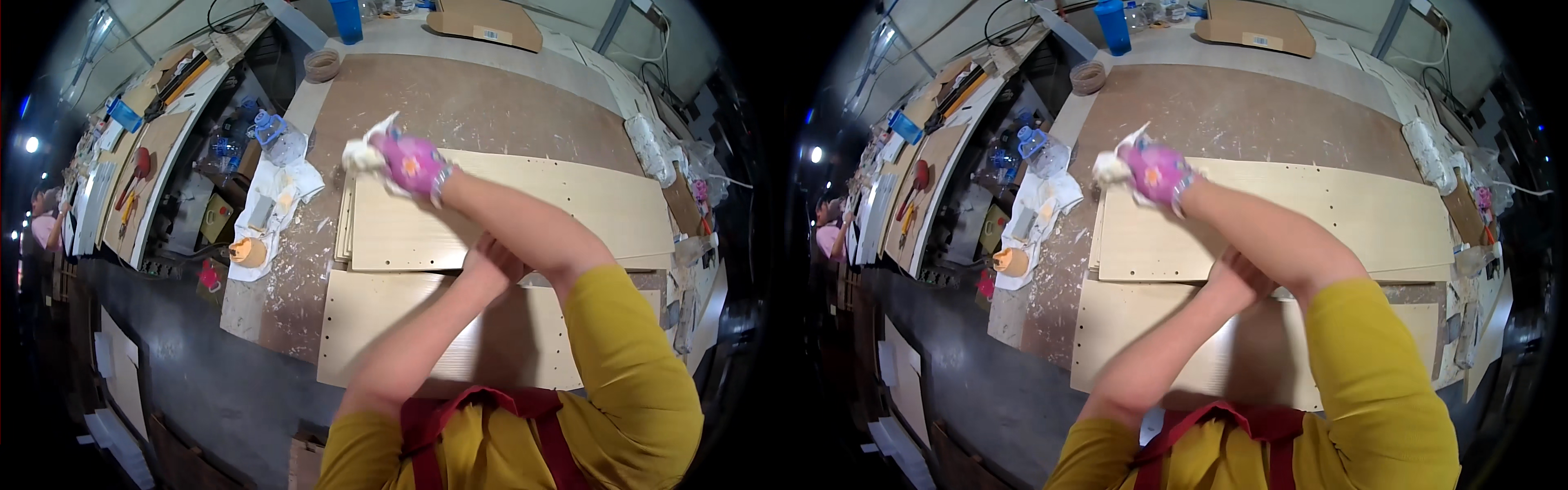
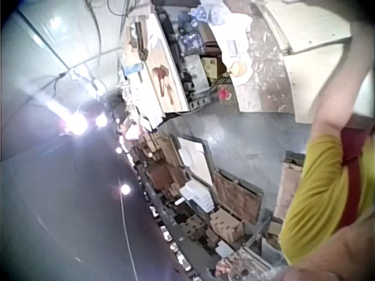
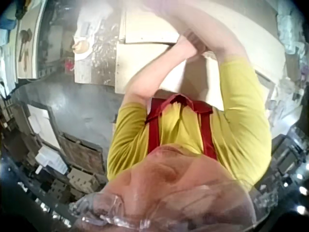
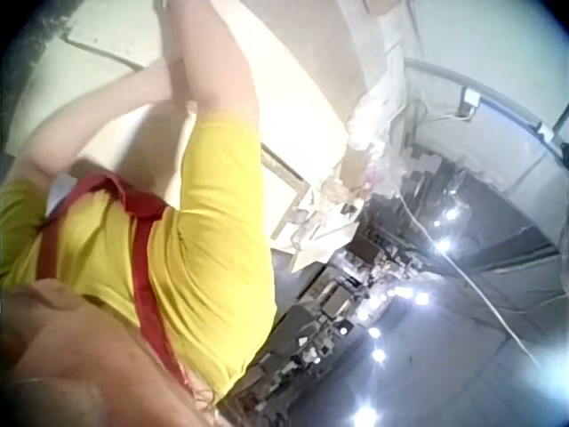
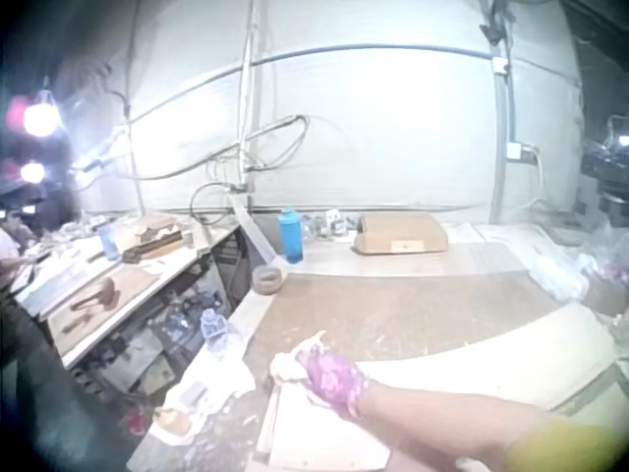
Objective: The person wipes the surface of a light-colored wooden board with a white cloth. They repeatedly pour liquid from a clear bottle onto the cloth and continue wiping the board's surface and edges. The person handles the board by turning it and lifting it to access different areas.
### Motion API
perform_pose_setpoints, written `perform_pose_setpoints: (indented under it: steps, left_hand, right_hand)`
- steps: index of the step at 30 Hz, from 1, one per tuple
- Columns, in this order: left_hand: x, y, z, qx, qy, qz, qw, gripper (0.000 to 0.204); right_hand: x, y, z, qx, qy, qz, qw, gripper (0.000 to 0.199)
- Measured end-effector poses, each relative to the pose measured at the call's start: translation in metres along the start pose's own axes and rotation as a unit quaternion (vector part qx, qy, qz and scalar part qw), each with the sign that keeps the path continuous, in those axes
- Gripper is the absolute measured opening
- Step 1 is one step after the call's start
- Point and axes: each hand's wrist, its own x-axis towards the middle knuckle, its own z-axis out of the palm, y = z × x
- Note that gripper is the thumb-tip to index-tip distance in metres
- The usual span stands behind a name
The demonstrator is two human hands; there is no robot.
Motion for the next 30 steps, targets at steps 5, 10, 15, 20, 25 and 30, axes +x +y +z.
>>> perform_pose_setpoints:
  steps: [5,10,15,20,25,30]
  left_hand:
    - [0.001,-0.017,0.019,-0.137,0.17,-0.057,0.974,0.062]
    - [0.005,-0.009,0.002,-0.117,0.057,-0.033,0.991,0.052]
    - [0.008,-0.022,0.046,0.183,0.159,-0.038,0.969,0.059]
    - [0.008,-0.017,0.021,-0.075,0.135,-0.037,0.987,0.059]
    - [0.009,-0.01,0.004,-0.037,0.138,-0.042,0.989,0.063]
    - [0.017,-0.038,-0.009,-0.245,0.097,-0.003,0.965,0.047]
  right_hand:
    - [-0.018,-0.042,0.017,-0.002,-0.071,-0.048,0.996,0.029]
    - [0.011,0.011,0.017,0.01,-0.014,0.059,0.998,0.024]
    - [0.001,0.005,-0.004,-0.049,-0.017,0.141,0.989,0.02]
    - [-0.007,-0.026,0.014,-0.062,-0.027,0.036,0.997,0.027]
    - [-0.121,0.115,-0.117,-0.024,-0.004,0.381,0.924,0.031]
    - [-0.194,0.149,-0.159,-0.207,0.024,0.35,0.913,0.027]
